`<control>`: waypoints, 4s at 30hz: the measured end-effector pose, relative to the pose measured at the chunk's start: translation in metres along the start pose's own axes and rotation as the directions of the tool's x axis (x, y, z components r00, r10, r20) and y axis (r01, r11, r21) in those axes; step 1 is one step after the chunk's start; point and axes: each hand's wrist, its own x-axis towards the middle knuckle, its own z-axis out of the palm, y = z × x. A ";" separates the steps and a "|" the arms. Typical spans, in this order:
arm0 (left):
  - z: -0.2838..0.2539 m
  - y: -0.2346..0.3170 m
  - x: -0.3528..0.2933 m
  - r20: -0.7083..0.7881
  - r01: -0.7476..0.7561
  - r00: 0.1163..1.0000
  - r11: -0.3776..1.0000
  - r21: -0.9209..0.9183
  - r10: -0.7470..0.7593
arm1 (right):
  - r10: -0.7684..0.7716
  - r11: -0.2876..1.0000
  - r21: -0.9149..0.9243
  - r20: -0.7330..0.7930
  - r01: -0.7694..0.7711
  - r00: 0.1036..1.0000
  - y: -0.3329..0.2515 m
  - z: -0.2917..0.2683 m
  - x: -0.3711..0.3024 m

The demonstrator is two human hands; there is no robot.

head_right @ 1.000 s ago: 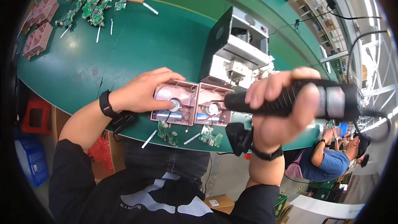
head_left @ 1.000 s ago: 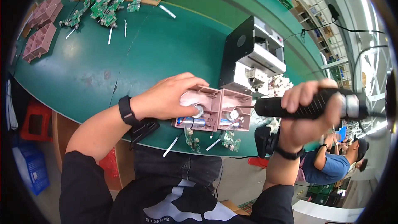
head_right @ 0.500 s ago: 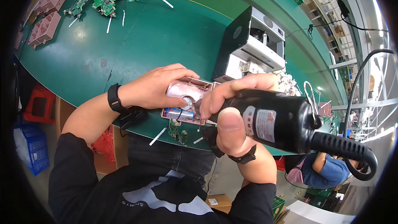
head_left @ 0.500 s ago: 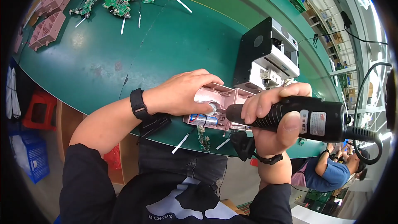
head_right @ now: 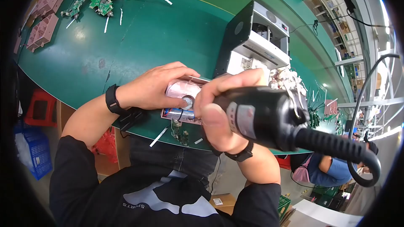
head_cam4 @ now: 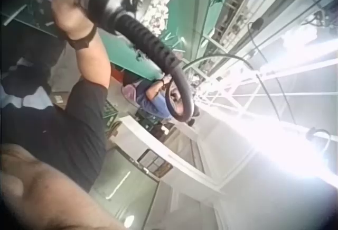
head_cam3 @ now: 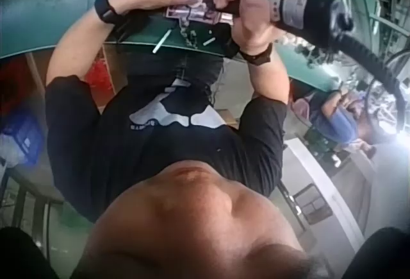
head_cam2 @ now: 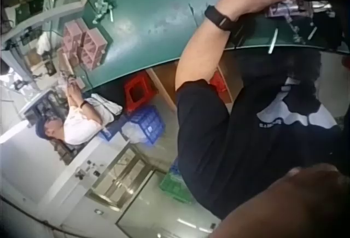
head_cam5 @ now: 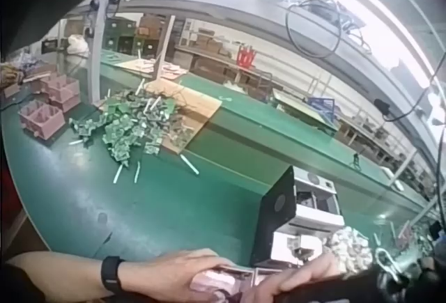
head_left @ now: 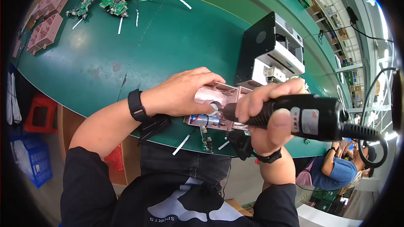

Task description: Assembling electronic components into plastic housings and securing them with an electric screwdriver on an assembly line.

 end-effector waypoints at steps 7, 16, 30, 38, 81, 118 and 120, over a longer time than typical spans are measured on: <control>-0.010 -0.001 0.000 -0.018 -0.062 0.998 0.998 0.014 0.062 | -0.245 0.952 0.116 -0.257 0.282 0.935 -0.035 -0.028 0.004; -0.011 -0.009 0.006 -0.174 0.012 0.985 0.999 0.053 -0.003 | -0.363 0.930 -0.217 -0.437 0.296 0.823 -0.028 -0.098 0.047; -0.006 -0.015 0.006 -0.226 0.026 0.974 0.999 0.034 -0.018 | -0.169 0.974 0.132 -0.123 0.185 0.978 -0.037 0.017 0.005; -0.005 -0.014 0.003 -0.214 0.006 0.977 0.997 0.073 0.010 | -0.012 1.000 0.012 -0.018 0.012 1.000 -0.005 0.034 0.008; 0.074 0.094 0.026 -0.131 0.208 0.977 0.596 0.776 -0.171 | 0.261 0.955 0.008 -0.498 -0.296 0.827 0.063 -0.177 -0.068; -0.161 -0.013 0.250 -0.431 0.381 0.901 0.380 0.843 0.053 | -0.099 0.351 -0.704 -0.684 -0.618 0.723 0.069 -0.144 -0.194; -0.153 -0.035 0.287 -0.396 0.370 0.918 0.358 0.858 0.001 | -0.104 0.320 -0.717 -0.677 -0.620 0.729 0.072 -0.146 -0.195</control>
